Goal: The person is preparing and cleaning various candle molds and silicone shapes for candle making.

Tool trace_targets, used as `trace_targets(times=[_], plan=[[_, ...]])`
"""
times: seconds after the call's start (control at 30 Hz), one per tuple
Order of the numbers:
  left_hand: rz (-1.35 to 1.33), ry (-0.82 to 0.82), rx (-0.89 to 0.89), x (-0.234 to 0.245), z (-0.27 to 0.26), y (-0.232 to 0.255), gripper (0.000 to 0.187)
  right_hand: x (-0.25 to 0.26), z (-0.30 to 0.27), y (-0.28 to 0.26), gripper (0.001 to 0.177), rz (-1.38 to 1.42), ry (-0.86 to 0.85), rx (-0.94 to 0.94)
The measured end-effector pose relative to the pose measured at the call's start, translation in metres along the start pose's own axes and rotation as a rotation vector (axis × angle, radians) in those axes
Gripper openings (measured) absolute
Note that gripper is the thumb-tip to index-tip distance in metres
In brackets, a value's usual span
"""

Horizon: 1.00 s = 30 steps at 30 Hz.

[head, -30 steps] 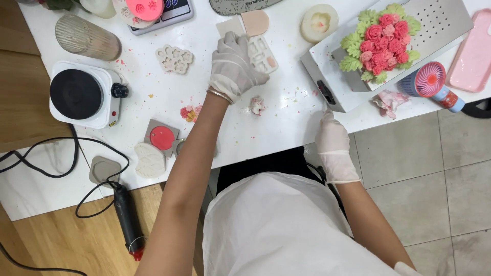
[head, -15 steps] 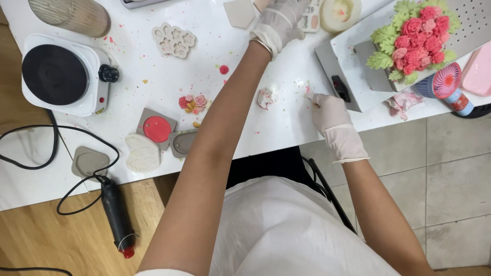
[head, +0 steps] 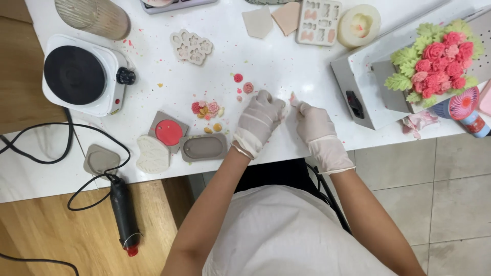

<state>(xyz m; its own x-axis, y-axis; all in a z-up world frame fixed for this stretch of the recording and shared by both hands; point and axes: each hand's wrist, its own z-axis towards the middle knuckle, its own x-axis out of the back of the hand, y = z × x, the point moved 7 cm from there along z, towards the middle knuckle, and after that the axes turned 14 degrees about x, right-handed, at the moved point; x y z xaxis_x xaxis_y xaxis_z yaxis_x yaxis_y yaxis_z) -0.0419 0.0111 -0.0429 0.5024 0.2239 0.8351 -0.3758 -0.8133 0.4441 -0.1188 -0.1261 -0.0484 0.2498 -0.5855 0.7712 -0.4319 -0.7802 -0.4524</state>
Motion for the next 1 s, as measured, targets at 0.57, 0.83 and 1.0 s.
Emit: trace_targets(times=[0.57,0.83,1.0], plan=[[-0.706,0.334,0.454,0.132,-0.107,-0.127,0.026,-0.014,-0.046,0.002,0.041,0.095,0.017,-0.131],[-0.645,0.357,0.591,0.123,-0.154,-0.158,0.025,0.023,-0.072,0.034,0.033,-0.060,0.107,-0.295],[-0.581,0.390,0.541,0.132,-0.159,-0.144,0.025,-0.046,-0.047,-0.040,0.037,0.073,0.042,-0.099]])
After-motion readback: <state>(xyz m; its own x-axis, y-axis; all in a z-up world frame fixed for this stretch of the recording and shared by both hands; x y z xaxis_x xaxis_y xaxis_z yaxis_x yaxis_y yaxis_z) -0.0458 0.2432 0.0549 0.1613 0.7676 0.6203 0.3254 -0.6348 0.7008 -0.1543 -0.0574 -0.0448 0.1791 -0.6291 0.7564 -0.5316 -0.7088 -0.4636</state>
